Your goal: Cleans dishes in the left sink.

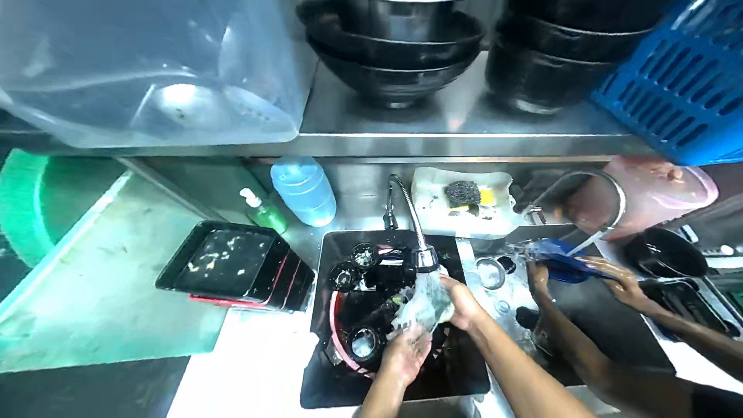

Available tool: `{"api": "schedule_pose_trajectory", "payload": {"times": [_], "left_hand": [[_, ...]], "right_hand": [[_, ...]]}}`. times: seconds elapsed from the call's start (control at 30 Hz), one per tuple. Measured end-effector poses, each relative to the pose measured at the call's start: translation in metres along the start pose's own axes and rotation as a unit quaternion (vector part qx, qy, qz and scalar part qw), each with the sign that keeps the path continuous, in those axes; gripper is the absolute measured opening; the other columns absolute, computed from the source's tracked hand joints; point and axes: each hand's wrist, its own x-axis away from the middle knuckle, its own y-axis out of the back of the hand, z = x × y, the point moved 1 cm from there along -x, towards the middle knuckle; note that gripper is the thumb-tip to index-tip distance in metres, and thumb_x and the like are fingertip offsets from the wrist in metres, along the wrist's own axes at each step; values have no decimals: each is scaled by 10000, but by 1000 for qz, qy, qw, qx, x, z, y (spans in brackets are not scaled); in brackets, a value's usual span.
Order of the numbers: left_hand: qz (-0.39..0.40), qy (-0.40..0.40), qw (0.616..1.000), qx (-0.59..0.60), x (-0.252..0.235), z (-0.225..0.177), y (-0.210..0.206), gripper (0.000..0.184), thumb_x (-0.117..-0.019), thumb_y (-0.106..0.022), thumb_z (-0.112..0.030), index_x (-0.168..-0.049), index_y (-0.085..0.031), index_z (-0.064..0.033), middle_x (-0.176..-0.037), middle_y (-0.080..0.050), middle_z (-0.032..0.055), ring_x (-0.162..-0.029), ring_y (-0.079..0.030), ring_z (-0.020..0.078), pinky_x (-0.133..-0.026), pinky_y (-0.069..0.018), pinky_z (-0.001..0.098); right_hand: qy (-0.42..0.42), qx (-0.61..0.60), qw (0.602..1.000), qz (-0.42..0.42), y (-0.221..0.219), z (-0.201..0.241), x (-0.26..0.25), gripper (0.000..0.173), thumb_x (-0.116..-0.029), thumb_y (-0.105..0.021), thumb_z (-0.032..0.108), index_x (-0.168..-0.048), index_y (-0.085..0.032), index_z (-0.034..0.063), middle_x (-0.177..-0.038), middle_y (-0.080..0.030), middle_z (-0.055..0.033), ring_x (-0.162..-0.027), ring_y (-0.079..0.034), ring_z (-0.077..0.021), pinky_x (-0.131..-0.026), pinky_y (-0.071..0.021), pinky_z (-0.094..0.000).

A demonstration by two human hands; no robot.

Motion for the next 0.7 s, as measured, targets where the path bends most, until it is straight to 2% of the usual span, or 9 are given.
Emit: {"api": "schedule_pose_trajectory", "payload": {"times": [0.1, 0.17, 0.23, 0.3, 0.37, 0.47, 0.57, 0.63, 0.7], "left_hand": [[3, -5, 996, -92, -17, 21, -23, 465, -1054, -513, -468, -1234, -601, -49, -951, -665, 116, -745, -636, 196, -655, -551, 349], [-19, -7, 990, -141, -26, 28, -37, 676, -1012, -443, -662, -1338, -586, -88, -1081, -665, 160, -886, -638, 266, -748, -546, 451], [-29, -2, 993, -118, -29, 34, -46, 739, -1008, -378, -702, -1411, -545, -106, -1254, -651, 184, -1110, -640, 327, -902, -544, 550], [-30, 3, 995, -95, -30, 43, -50, 584, -1074, -365, -563, -1362, -568, -98, -1200, -657, 166, -1064, -636, 304, -867, -535, 529], [-14, 9, 988, -155, -31, 47, -49, 457, -1106, -392, -420, -1307, -575, -52, -1138, -644, 164, -1007, -622, 279, -842, -530, 476], [26, -10, 925, -378, -45, 32, -50, 630, -1076, -389, -549, -1216, -649, 8, -1047, -680, 174, -941, -659, 277, -844, -549, 463], [-38, -92, 853, -512, -89, -10, -27, 509, -1082, -449, -421, -1368, -574, -18, -1191, -690, 198, -1049, -697, 312, -922, -572, 509], [-114, -117, 791, -589, -121, -45, -2, 498, -1049, -526, -364, -1423, -527, -35, -1299, -648, 221, -1210, -633, 372, -1041, -496, 578], [-147, -68, 749, -643, -146, -64, 16, 572, -1035, -538, -366, -1515, -428, -73, -1339, -631, 221, -1234, -622, 386, -1044, -490, 586]], "right_hand": [[-25, -100, 994, 23, -3, -25, 6, 512, -1112, -245, 418, -1351, -539, 73, -1142, -703, -180, -1014, -701, -307, -846, -595, -500], [11, -16, 1000, -1, -4, -42, 12, 606, -1112, -165, 481, -1396, -522, 83, -1191, -705, -151, -1065, -694, -270, -888, -589, -468], [38, 112, 992, -52, -1, -56, 19, 620, -1104, -248, 518, -1430, -544, 81, -1285, -678, -118, -1161, -662, -211, -982, -563, -436], [48, 230, 971, -52, 12, -65, 23, 586, -1064, -449, 452, -1495, -476, 56, -1412, -596, -132, -1266, -597, -191, -1069, -508, -412], [69, 279, 956, -65, 30, -68, 22, 521, -968, -663, 306, -1408, -538, 57, -1239, -677, -109, -1100, -673, -180, -952, -578, -394], [110, 179, 964, -162, 62, -55, 20, 341, -960, -613, 45, -1295, -575, -4, -1066, -719, -148, -873, -719, -238, -758, -625, -417], [107, 121, 942, -296, 108, -37, 21, 296, -1000, -573, 42, -1283, -533, -37, -931, -707, -194, -690, -700, -275, -592, -613, -433], [68, 153, 924, -345, 142, -28, 26, 333, -1001, -581, 58, -1321, -533, -17, -970, -690, -194, -712, -695, -271, -605, -613, -438], [43, 187, 912, -363, 170, -23, 31, 339, -975, -610, 62, -1300, -550, -15, -978, -684, -186, -725, -690, -259, -619, -607, -427]]}}
